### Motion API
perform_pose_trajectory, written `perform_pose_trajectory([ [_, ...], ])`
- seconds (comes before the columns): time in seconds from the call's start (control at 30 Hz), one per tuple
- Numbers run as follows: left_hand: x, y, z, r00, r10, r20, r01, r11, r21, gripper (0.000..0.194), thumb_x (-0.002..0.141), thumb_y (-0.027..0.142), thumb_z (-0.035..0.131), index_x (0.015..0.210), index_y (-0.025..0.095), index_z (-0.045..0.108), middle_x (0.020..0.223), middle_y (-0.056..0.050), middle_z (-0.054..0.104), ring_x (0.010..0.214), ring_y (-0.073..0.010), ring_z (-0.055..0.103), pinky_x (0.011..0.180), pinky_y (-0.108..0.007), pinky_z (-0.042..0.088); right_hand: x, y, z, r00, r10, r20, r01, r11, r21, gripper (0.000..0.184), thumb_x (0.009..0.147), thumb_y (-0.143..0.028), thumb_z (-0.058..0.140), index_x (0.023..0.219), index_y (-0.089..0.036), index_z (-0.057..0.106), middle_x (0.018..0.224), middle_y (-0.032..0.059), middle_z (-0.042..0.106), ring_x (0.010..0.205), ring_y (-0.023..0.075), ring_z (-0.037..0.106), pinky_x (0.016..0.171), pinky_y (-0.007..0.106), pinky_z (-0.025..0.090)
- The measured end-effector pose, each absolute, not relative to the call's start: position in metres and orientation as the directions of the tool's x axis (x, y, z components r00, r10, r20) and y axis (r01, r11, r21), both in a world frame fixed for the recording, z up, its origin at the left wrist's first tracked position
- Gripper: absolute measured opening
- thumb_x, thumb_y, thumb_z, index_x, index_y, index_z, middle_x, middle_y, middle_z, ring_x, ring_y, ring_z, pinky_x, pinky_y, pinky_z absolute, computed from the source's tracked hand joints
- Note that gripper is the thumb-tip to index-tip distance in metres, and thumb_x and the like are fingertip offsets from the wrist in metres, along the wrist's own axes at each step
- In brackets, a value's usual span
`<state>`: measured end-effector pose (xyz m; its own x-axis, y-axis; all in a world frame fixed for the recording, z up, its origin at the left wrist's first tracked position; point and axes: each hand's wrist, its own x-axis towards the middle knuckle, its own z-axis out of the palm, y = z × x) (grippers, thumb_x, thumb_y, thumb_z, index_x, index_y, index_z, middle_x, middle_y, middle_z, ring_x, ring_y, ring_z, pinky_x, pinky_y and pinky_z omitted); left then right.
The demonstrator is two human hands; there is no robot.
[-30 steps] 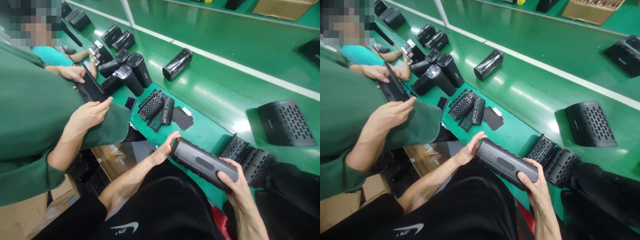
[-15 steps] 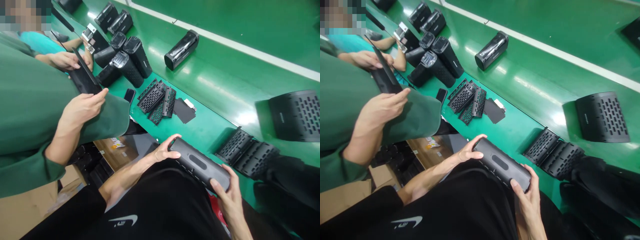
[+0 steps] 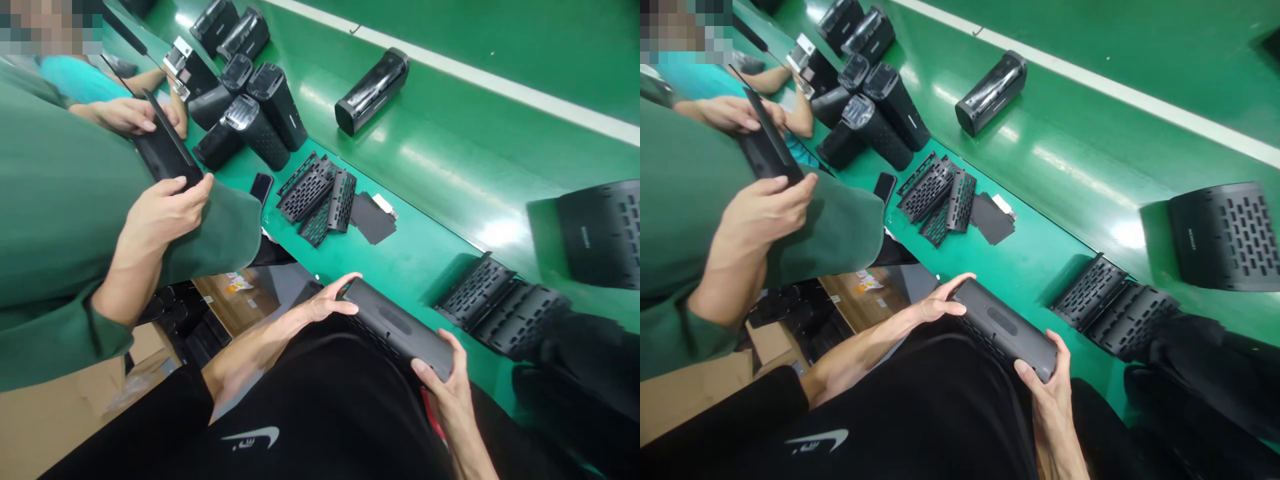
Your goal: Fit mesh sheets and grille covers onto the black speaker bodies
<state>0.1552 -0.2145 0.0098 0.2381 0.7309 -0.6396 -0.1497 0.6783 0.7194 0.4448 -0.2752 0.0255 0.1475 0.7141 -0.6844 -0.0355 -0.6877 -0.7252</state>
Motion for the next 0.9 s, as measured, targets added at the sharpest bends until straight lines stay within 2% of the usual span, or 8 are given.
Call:
perform_pose_trajectory([
  [0.1, 0.157, -0.221, -0.002, 0.177, 0.776, -0.606, -0.166, 0.63, 0.759, 0.072, 0.081, 0.038, 0.073, 0.15, 0.027, 0.058, 0.131, 0.007, 0.071, 0.127, -0.0236, 0.067, 0.11, -0.036, 0.053, 0.442, -0.269, 0.025, 0.155, 0.666, -0.73, -0.073, -0.729, -0.681, 0.098, 0.059, -0.052, 0.095, 0.146, -0.032, 0.055, 0.126, 0.0043, 0.062, 0.109, 0.0278, 0.062, 0.104, 0.045, 0.049],
  [0.3, 0.149, -0.211, -0.006, 0.152, 0.768, -0.622, 0.057, 0.621, 0.782, 0.06, 0.088, 0.043, 0.072, 0.145, 0.024, 0.063, 0.14, 0.007, 0.069, 0.136, -0.0223, 0.062, 0.113, -0.039, 0.051, 0.444, -0.25, 0.019, 0.047, 0.465, -0.884, -0.236, -0.855, -0.462, 0.091, 0.058, -0.054, 0.096, 0.14, -0.034, 0.06, 0.115, 0.0022, 0.074, 0.095, 0.0266, 0.071, 0.088, 0.041, 0.058],
  [0.43, 0.158, -0.201, -0.007, 0.102, 0.753, -0.65, 0.037, 0.65, 0.759, 0.044, 0.096, 0.042, 0.066, 0.134, 0.02, 0.071, 0.129, 0.004, 0.075, 0.13, -0.0241, 0.066, 0.112, -0.04, 0.052, 0.445, -0.242, 0.01, 0.076, 0.332, -0.94, -0.306, -0.89, -0.339, 0.075, 0.054, -0.054, 0.095, 0.119, -0.028, 0.069, 0.105, 0.0022, 0.078, 0.094, 0.0295, 0.073, 0.08, 0.041, 0.062],
  [0.5, 0.165, -0.198, -0.007, 0.06, 0.727, -0.684, 0.066, 0.681, 0.729, 0.041, 0.097, 0.045, 0.065, 0.126, 0.018, 0.075, 0.121, 0.002, 0.077, 0.125, -0.0258, 0.068, 0.111, -0.04, 0.053, 0.446, -0.24, 0.006, 0.087, 0.297, -0.951, -0.325, -0.894, -0.309, 0.067, 0.054, -0.051, 0.095, 0.112, -0.028, 0.071, 0.098, 0.0013, 0.078, 0.086, 0.0288, 0.073, 0.072, 0.041, 0.063],
  [0.6, 0.172, -0.193, -0.007, -0.002, 0.689, -0.725, 0.128, 0.719, 0.683, 0.047, 0.094, 0.051, 0.067, 0.121, 0.014, 0.077, 0.115, -0.001, 0.078, 0.121, -0.0286, 0.07, 0.109, -0.043, 0.052, 0.447, -0.239, 0.004, 0.064, 0.232, -0.971, -0.32, -0.916, -0.24, 0.054, 0.058, -0.05, 0.093, 0.101, -0.027, 0.071, 0.084, 0.0015, 0.076, 0.068, 0.0262, 0.07, 0.058, 0.039, 0.06],
  [0.7, 0.171, -0.19, -0.007, -0.033, 0.662, -0.748, 0.154, 0.743, 0.651, 0.055, 0.091, 0.056, 0.071, 0.125, 0.013, 0.075, 0.12, -0.004, 0.078, 0.123, -0.0313, 0.069, 0.11, -0.046, 0.052, 0.448, -0.237, 0.005, 0.048, 0.195, -0.98, -0.303, -0.932, -0.2, 0.044, 0.062, -0.051, 0.091, 0.091, -0.027, 0.069, 0.077, 0.0017, 0.073, 0.057, 0.0228, 0.065, 0.048, 0.036, 0.055],
  [0.8, 0.165, -0.19, -0.008, 0.023, 0.702, -0.712, 0.115, 0.706, 0.699, 0.06, 0.088, 0.05, 0.077, 0.136, 0.016, 0.07, 0.131, -0.003, 0.075, 0.128, -0.0283, 0.068, 0.108, -0.042, 0.054, 0.448, -0.234, 0.009, 0.048, 0.202, -0.978, -0.32, -0.924, -0.207, 0.044, 0.061, -0.051, 0.091, 0.091, -0.026, 0.07, 0.079, 0.0017, 0.074, 0.057, 0.0211, 0.065, 0.049, 0.034, 0.056],
  [0.9, 0.16, -0.194, -0.007, 0.122, 0.774, -0.622, 0.083, 0.616, 0.783, 0.07, 0.082, 0.044, 0.084, 0.144, 0.02, 0.064, 0.139, 0.0, 0.071, 0.132, -0.0255, 0.066, 0.108, -0.039, 0.056, 0.448, -0.233, 0.015, 0.054, 0.245, -0.968, -0.364, -0.898, -0.247, 0.054, 0.055, -0.046, 0.094, 0.101, -0.027, 0.072, 0.087, 0.0014, 0.077, 0.064, 0.0226, 0.069, 0.057, 0.036, 0.061],
])
